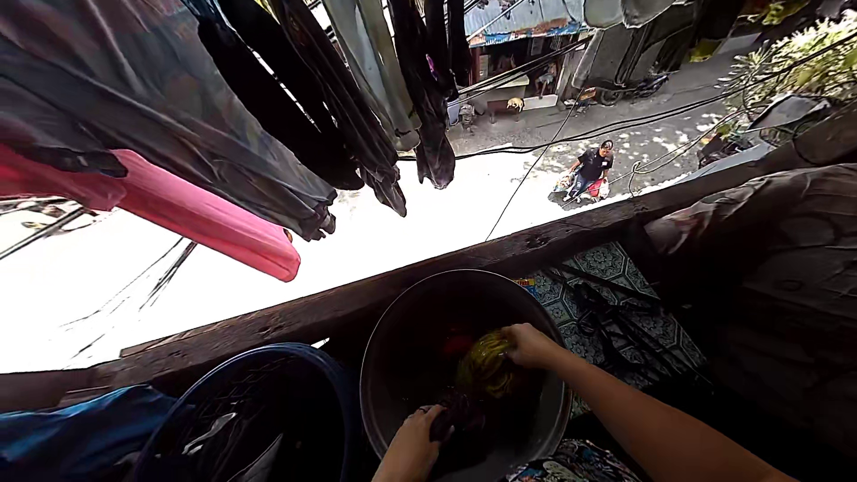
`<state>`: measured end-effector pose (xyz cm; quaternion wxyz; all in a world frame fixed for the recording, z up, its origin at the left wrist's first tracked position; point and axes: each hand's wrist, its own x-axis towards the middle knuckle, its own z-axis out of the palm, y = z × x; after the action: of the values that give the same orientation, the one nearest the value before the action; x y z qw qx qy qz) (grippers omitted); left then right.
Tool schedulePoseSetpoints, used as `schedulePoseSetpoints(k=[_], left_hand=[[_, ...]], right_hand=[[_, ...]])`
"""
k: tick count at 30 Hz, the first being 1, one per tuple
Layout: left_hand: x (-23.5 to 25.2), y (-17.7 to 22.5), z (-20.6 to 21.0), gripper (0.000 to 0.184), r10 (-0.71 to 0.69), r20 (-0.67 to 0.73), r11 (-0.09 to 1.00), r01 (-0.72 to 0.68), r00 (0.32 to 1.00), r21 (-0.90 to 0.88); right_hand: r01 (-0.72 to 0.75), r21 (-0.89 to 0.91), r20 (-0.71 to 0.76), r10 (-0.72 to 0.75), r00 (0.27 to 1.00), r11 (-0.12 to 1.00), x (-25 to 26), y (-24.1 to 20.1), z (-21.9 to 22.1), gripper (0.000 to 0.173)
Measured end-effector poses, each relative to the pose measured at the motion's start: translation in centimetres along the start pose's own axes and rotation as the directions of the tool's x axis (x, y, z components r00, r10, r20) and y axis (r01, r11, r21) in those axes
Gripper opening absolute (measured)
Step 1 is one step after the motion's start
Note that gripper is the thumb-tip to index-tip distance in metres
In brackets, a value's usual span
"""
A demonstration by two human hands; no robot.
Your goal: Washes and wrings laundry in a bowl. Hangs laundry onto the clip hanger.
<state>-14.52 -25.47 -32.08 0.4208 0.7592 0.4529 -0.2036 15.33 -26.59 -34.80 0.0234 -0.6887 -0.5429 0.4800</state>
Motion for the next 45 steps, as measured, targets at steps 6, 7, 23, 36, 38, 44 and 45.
schedulePoseSetpoints(k=[6,7,23,36,38,44,45], left_hand=[[-0.6,-0.9,-2.0,0.043,-0.023,-0.151,0.995,0.008,0.988,-0.098],[-0.6,-1.1,-2.2,0.043,-0.032,-0.162,0.994,0.015,0.986,-0.105],[-3.1,3.1,-0.1,0.03,0.344,-0.145,0.909,-0.368,0.928,-0.195],[-5.2,3.4,-4.2,0.024,0.277,-0.78,0.109,-0.824,0.562,-0.555],[-5.3,2.6,-5.0,0.024,0.199,-0.79,0.157,-0.815,0.58,-0.558],[-3.5,0.5,-5.2,0.025,0.076,-0.728,0.658,-0.583,0.681,-0.476],[-3.4,0.4,-5.1,0.026,0.091,-0.696,0.809,-0.46,0.712,-0.365]], right_hand=[[0.104,0.149,-0.167,-0.079,0.983,0.983,-3.6,-1.6,-2.7,0.028],[0.128,0.166,-0.203,-0.093,0.975,0.978,-4.1,-1.9,-3.1,0.029],[0.079,-0.342,0.181,-0.017,0.983,0.936,-3.0,-3.8,0.8,0.06],[0.311,0.586,0.11,-0.453,0.885,0.748,-0.7,-3.0,2.6,0.04],[0.263,0.669,0.05,-0.396,0.917,0.695,-1.2,-2.8,1.8,0.039],[0.078,-0.172,0.097,-0.062,0.993,0.982,-1.3,-1.6,0.0,0.063],[0.001,-0.285,0.129,0.037,0.991,0.959,-1.7,-1.8,0.8,0.071]])
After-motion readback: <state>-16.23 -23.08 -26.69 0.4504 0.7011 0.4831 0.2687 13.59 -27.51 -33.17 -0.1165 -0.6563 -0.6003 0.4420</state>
